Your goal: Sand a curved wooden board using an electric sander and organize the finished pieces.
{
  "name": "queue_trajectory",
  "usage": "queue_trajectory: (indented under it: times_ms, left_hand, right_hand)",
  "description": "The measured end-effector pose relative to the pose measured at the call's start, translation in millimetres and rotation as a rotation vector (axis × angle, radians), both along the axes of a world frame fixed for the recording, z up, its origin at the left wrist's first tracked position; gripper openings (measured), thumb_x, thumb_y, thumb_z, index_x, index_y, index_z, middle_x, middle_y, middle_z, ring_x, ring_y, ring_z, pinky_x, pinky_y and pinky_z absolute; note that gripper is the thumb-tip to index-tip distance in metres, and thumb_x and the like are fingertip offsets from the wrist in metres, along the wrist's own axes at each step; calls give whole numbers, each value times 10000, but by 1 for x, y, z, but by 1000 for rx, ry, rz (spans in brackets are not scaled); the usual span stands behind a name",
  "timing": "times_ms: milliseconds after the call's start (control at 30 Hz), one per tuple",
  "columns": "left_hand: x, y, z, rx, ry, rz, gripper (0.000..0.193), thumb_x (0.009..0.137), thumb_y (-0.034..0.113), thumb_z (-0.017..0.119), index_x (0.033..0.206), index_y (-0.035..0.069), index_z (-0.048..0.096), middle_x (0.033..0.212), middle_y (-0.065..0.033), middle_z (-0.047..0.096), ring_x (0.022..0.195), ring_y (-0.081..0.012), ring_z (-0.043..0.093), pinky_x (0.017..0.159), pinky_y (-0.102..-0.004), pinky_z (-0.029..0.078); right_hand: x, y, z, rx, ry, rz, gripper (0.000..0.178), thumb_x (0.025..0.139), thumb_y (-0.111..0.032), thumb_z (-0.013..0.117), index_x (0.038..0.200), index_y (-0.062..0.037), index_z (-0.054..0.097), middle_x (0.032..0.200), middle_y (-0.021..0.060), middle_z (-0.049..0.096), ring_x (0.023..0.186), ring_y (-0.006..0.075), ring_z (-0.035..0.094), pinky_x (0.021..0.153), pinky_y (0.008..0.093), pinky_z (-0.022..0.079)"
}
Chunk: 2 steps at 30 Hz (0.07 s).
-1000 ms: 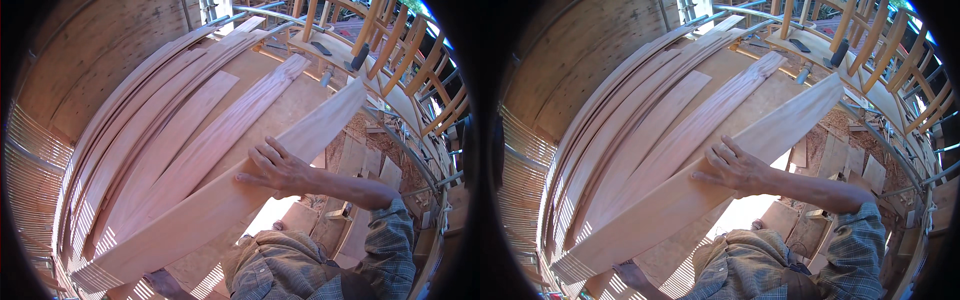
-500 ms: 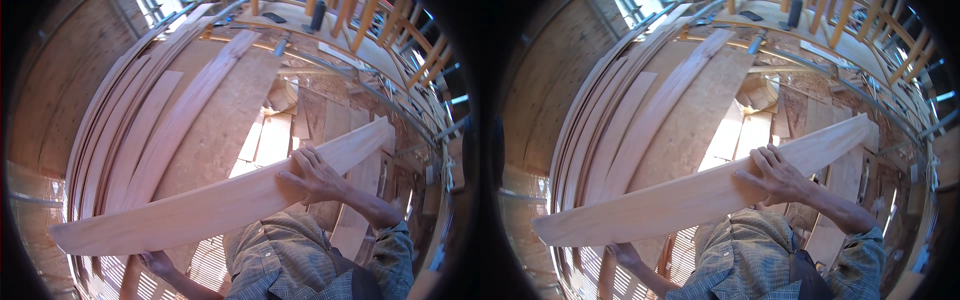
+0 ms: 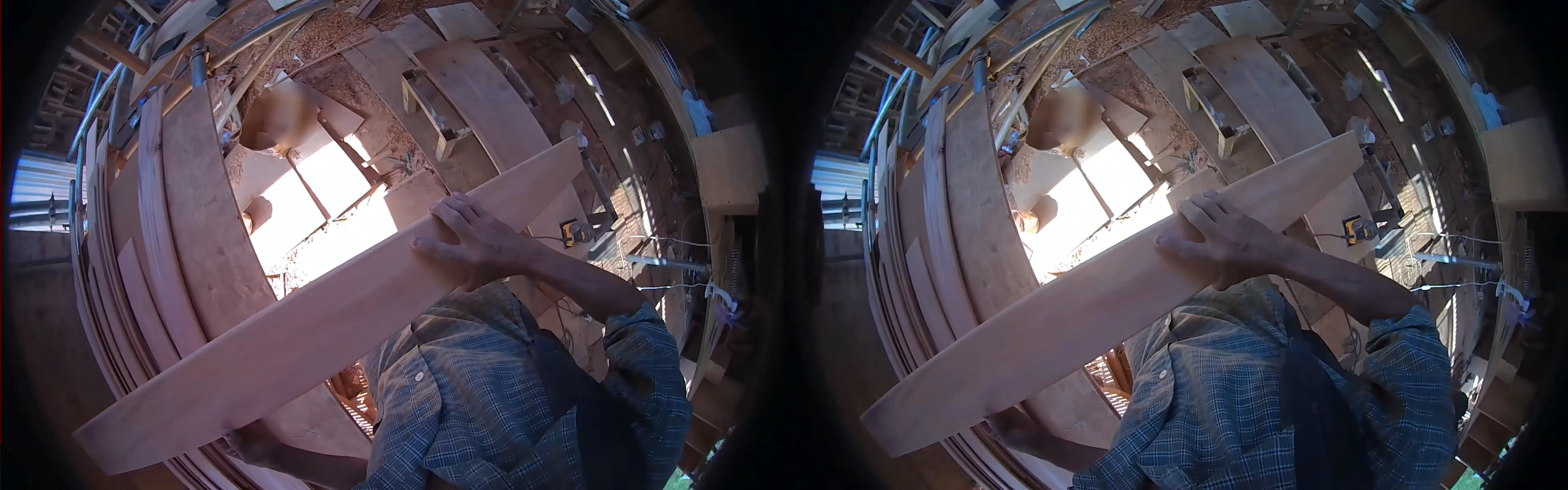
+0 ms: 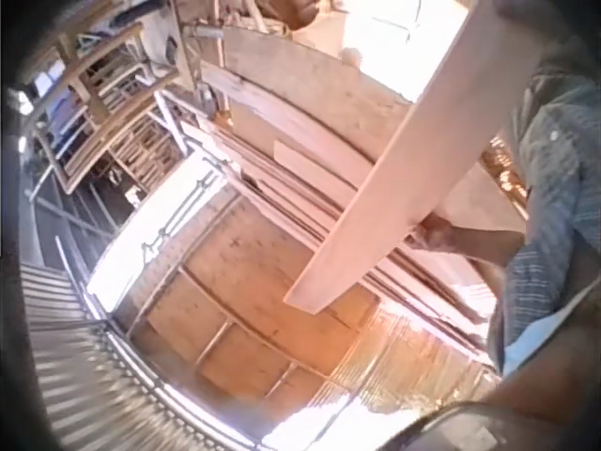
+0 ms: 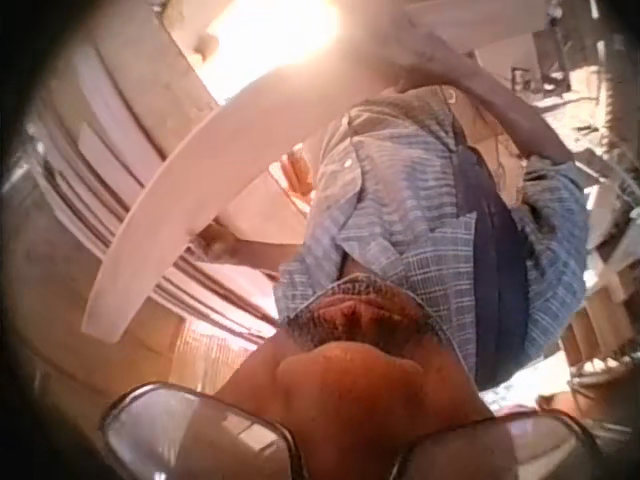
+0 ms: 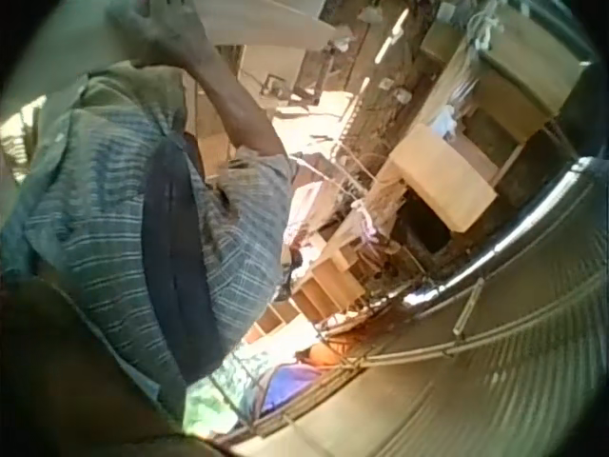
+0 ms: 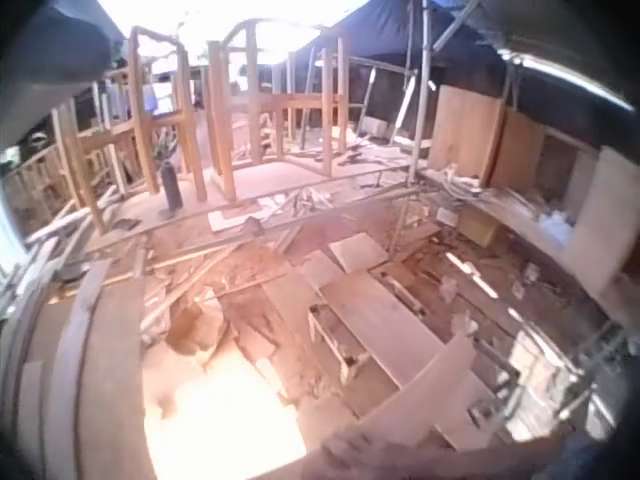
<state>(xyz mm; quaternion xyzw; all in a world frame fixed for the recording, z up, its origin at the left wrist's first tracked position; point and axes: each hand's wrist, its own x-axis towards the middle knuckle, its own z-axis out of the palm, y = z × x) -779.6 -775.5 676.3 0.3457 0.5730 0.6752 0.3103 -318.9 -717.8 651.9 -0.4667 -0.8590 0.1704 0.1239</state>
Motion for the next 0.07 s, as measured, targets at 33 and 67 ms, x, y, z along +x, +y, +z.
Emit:
queue_trajectory:
  times_ms: [33, 67]
  left_hand:
    - [8, 6, 7, -78, 36, -24, 571, 901, 332, 521, 1345, 27, 332, 1319, -147, 413, 1218, -285, 389, 1017, -393, 317]
    - [-31, -3, 8, -99, 28, -89, 571, 901, 332, 521, 1345, 27, 332, 1319, -147, 413, 1218, -285, 389, 1017, -393, 317]
  right_hand:
    - [2, -10, -3, -5, 29, -10, 953, 469, -430, 839, 1302, -211, 431, 1263, 255, 317, 1202, 465, 332, 1020, 582, 282]
    - [8, -21, -12, -19, 46, -49, 941, 481, -437, 836, 1298, -204, 433, 1260, 256, 319, 1197, 465, 340, 1008, 581, 299]
